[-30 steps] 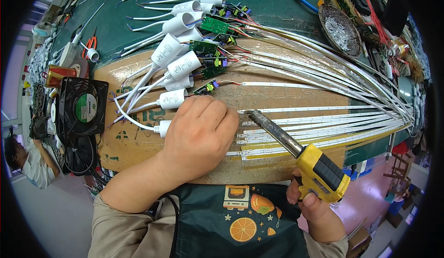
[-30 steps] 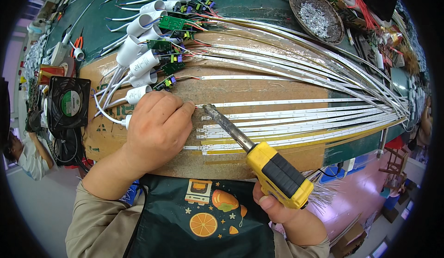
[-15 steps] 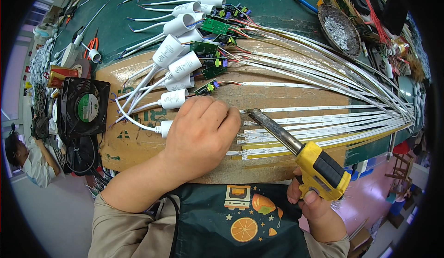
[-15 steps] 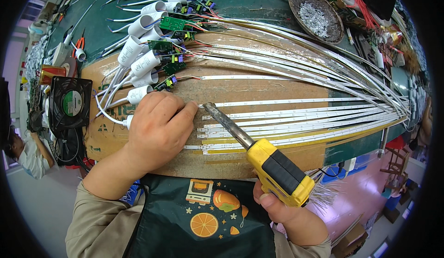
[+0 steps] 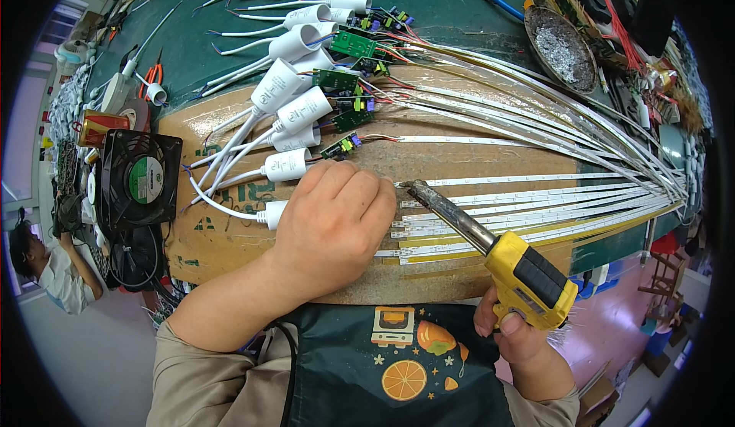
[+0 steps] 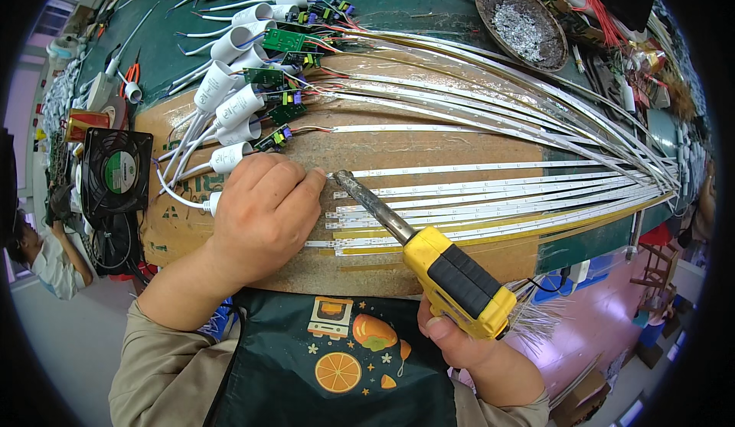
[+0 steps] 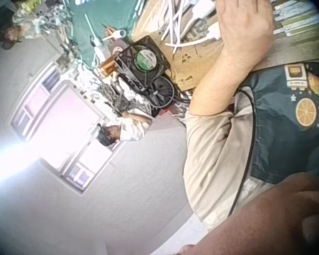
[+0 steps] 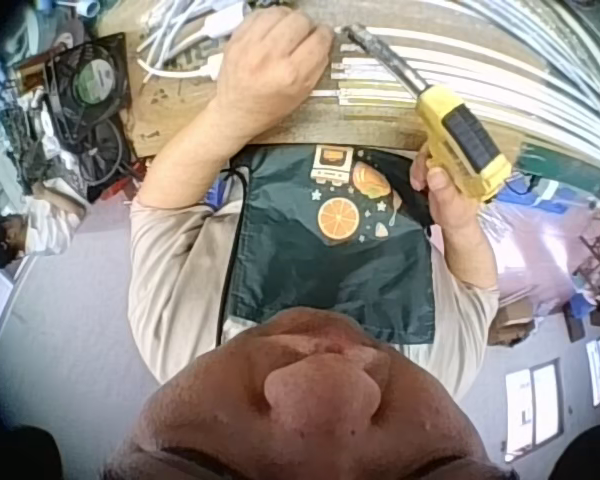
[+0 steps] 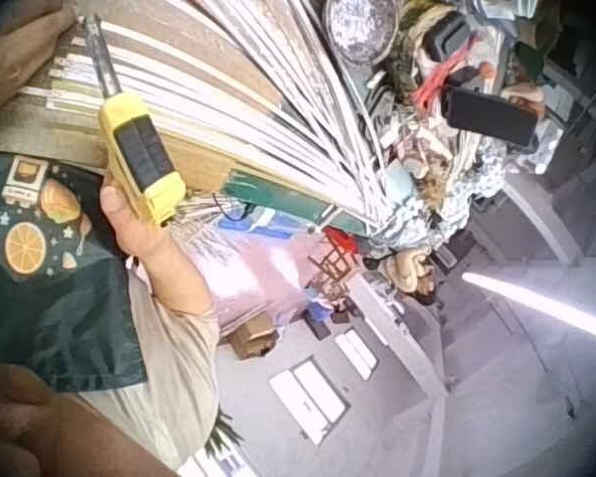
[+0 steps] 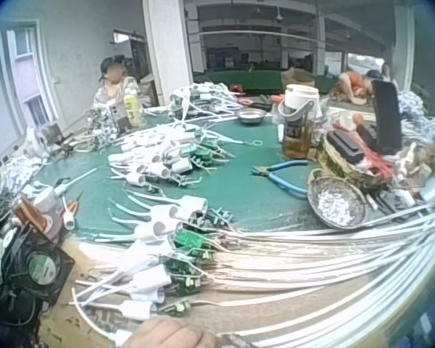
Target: The person solders wires to an LED strip and a circuit board with a soldering iron, then assembles the circuit board and LED strip into a plastic housing with pliers.
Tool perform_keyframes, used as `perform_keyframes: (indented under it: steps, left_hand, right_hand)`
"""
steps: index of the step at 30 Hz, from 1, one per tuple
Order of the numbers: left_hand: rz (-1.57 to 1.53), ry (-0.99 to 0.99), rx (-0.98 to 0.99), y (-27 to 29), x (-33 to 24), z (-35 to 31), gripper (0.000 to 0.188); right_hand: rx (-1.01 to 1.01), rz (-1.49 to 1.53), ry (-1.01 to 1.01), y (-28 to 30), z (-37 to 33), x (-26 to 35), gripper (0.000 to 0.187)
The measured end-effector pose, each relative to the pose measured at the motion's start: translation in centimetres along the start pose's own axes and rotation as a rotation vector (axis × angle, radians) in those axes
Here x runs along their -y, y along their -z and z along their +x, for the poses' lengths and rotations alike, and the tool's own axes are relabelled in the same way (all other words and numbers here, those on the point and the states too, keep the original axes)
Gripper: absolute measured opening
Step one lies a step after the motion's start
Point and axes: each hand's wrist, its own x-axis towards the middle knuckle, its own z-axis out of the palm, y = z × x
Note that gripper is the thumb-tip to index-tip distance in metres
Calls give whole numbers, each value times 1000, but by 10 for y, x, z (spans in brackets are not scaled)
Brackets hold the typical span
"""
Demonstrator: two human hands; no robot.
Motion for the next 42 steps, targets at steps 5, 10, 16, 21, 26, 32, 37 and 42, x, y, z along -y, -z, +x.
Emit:
perform_keyframes:
  steps: [5,10,16,21,26,32,37,42]
  left_hand:
    - [-7,-10,16,0,0,-1,22]
    - [-9,-20,22,1,0,-1,22]
    - [1,-21,25,2,1,-2,22]
    - [-1,-23,30,1,1,-2,20]
    - [4,-6,45,2,0,-3,19]
    - [5,3,39,3,-2,0,20]
    - [47,-35,2,0,0,-1,24]
    - [57,-34,23,0,0,-1,24]
  right_hand:
    - [24,-9,-19,4,-2,-3,71]
    - [11,93,-11,2,-3,-5,73]
    - [2,119,-21,1,-1,-3,74]
    - [-30,123,159,10,6,1,75]
    - [-52,166,353,23,26,10,69]
    - [-50,181,434,30,36,5,66]
    - [-21,175,449,29,35,5,66]
    - [-69,261,360,30,33,7,73]
